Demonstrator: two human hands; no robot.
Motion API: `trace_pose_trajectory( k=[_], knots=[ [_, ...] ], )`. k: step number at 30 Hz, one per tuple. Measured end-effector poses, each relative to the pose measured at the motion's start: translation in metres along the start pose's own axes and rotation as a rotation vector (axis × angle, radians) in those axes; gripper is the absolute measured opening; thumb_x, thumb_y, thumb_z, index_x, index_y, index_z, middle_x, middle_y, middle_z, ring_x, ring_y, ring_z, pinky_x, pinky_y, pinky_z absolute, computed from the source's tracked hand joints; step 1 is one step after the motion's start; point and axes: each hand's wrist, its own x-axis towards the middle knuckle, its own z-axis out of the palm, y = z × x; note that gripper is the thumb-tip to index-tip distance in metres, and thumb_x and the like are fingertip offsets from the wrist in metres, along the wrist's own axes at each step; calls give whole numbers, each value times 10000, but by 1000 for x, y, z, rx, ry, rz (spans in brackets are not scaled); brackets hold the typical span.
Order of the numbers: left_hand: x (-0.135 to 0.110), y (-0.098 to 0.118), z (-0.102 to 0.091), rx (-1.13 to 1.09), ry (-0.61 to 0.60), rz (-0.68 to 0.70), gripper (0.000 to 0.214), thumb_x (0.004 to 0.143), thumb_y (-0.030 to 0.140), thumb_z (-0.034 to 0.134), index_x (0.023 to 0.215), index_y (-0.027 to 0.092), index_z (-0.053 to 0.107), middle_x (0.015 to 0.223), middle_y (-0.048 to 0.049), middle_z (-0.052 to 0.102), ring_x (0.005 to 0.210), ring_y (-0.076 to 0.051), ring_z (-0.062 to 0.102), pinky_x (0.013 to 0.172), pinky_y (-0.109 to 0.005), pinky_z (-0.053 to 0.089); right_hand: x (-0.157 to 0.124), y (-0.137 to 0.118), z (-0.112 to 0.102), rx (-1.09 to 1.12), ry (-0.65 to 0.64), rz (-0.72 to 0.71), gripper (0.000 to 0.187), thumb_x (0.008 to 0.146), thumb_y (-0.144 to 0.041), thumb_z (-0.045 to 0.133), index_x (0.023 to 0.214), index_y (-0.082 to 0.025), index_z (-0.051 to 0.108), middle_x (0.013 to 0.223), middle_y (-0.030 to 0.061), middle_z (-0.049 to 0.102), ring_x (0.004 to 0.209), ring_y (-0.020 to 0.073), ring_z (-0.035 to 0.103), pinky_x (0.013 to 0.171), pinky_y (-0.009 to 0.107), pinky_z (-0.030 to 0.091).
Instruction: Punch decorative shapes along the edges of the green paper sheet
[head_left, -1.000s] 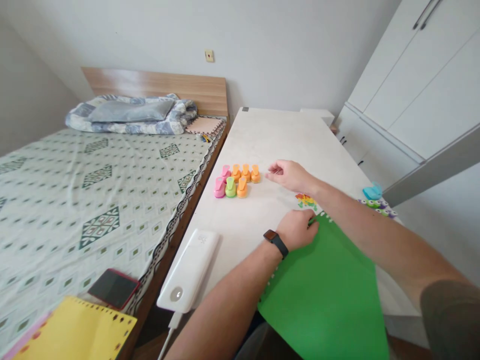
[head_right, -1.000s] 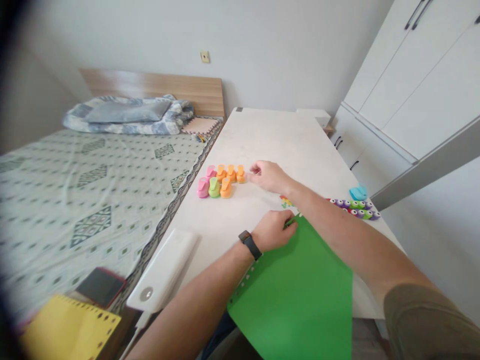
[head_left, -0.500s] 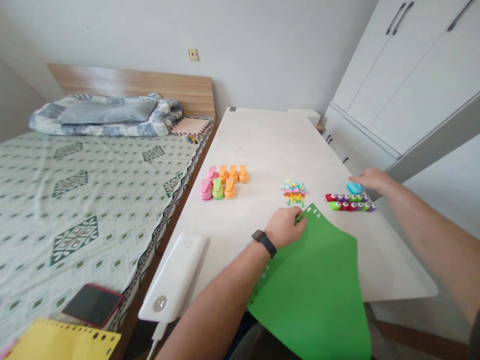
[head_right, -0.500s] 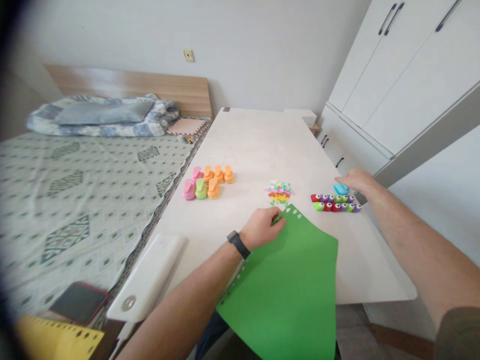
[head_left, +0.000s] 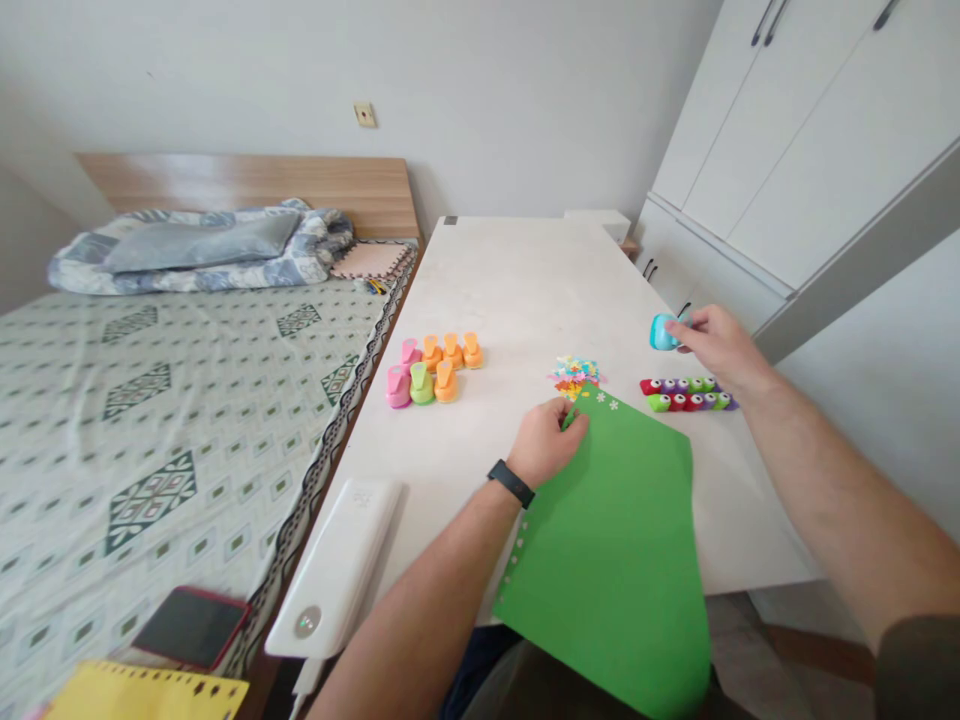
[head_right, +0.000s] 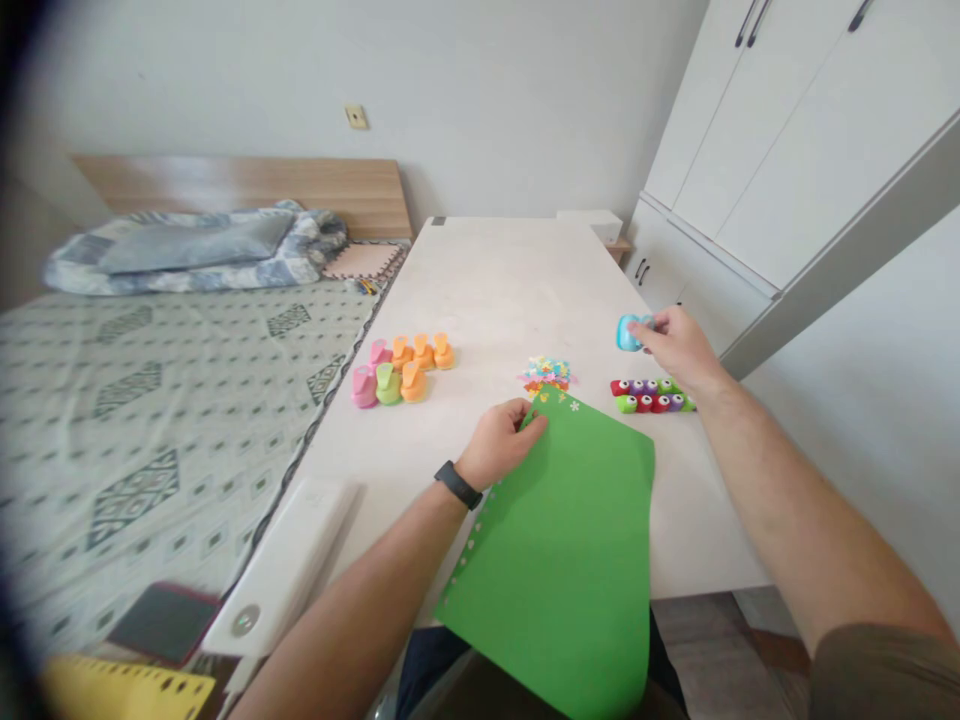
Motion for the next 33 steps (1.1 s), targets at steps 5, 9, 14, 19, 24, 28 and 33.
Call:
trace_pose_trajectory(
  k=[5,9,14,19,24,28,33],
  knots=[
    [2,-1,-3,-45,31,-39,257,891,403,567,765,180,585,624,47,476,594,-105,388,567,-253,251,-47,-33,38,531,-315,115,432,690,-476,892,850,-243,566,816,-33,633,729,151,648,709,335,574],
    [2,-4,-3,-68,47,-76,279,898,429,563,800,175,621,630,47,476,589,-104,388,556,-243,262,-65,-34,50,625,-403,151,436,679,-428,916,878,-240,577,767,-48,627,696,135,636,685,299,557],
    [3,-5,-3,-77,65,-78,298,899,444,568,785,173,621,624,49,456,586,-100,376,547,-234,253,-69,-19,52,567,-452,146,591,687,-428,911,1184,-239,654,991,20,716,824,178,679,800,360,574],
    [4,-6,-3,-53,67,-80,288,902,437,569,820,171,640,642,41,496,597,-102,399,551,-228,262,-69,-13,48,583,-495,164,446,767,-462,851,1125,-226,729,1010,49,735,857,189,685,850,371,576],
    [5,-5,-5,-77,71,-107,283,896,440,570,825,173,631,652,43,495,599,-99,402,549,-222,268,-71,-16,45,555,-509,215,493,723,-487,878,1121,-239,725,1021,51,753,880,199,702,871,375,578],
    [4,-1,-6,-95,77,-108,292,894,447,568,802,173,609,639,53,457,588,-94,368,545,-224,267,-74,-20,46,473,-537,146,508,731,-514,863,1118,-216,726,1011,57,760,872,196,695,861,361,560],
    [3,1,-7,-112,79,-94,286,895,442,573,798,174,596,650,52,462,598,-93,371,553,-222,272,-78,-27,46,414,-586,118,491,763,-528,833,1124,-214,724,933,43,763,790,181,674,749,324,537]
  ],
)
